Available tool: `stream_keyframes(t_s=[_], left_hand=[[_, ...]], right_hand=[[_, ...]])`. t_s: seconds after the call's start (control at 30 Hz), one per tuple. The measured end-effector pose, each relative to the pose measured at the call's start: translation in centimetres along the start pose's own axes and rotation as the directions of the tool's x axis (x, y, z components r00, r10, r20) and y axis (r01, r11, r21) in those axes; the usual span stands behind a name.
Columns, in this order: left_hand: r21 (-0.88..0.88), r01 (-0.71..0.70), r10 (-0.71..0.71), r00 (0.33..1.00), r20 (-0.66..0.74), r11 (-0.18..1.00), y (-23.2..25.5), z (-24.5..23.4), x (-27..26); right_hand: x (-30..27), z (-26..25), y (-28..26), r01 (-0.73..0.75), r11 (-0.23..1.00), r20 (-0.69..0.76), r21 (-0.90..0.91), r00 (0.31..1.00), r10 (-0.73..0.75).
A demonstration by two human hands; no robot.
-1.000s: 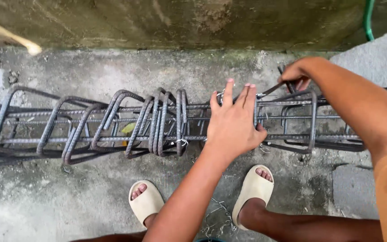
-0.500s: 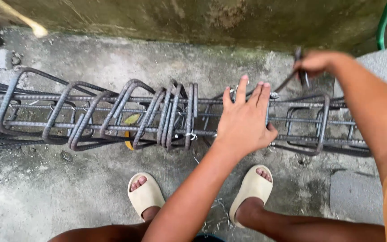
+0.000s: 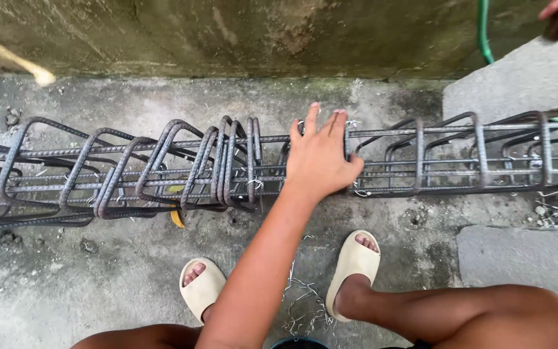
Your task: The person ties a rebar cage using a wire tying tool and metal wire. They loop the wire around the rebar intersections and twist it with the tool to secure the structure.
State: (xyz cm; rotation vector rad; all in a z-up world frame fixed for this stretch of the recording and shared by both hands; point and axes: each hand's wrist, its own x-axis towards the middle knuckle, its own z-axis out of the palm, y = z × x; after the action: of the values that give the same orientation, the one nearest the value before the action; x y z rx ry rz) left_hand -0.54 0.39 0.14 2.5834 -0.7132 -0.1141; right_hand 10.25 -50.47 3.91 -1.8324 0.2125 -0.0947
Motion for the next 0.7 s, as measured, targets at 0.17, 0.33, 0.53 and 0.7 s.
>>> stream_keyframes(t_s=[0.17, 0.33, 0.53, 0.7], left_hand=[[-0.004, 0.03, -0.03, 0.999, 0.014, 1.0, -0.1, 0.0, 0.2], [0.017, 0.013, -0.011, 0.995, -0.098, 1.0, -1.0, 1.3, 0.5], [0.059, 0.015, -0.013, 0.999, -0.034, 0.998, -2.2, 2.6, 1.3], [0.069, 0.037, -0.04, 0.998, 0.045, 0.997, -2.2, 2.1, 1.3]], right_hand=[[-22.8, 16.6, -14.2, -0.053, 0.993, -0.12, 0.107, 0.991, 0.066], [-31.3, 24.1, -10.5, 0.024, 0.929, -0.235, 0.37, 0.97, 0.069], [-33.1, 30.5, -8.9, 0.006, 0.909, -0.243, 0.417, 0.964, 0.105], [-32.8, 33.5, -4.3, -0.092, 0.914, -0.276, 0.395, 0.937, 0.214]])
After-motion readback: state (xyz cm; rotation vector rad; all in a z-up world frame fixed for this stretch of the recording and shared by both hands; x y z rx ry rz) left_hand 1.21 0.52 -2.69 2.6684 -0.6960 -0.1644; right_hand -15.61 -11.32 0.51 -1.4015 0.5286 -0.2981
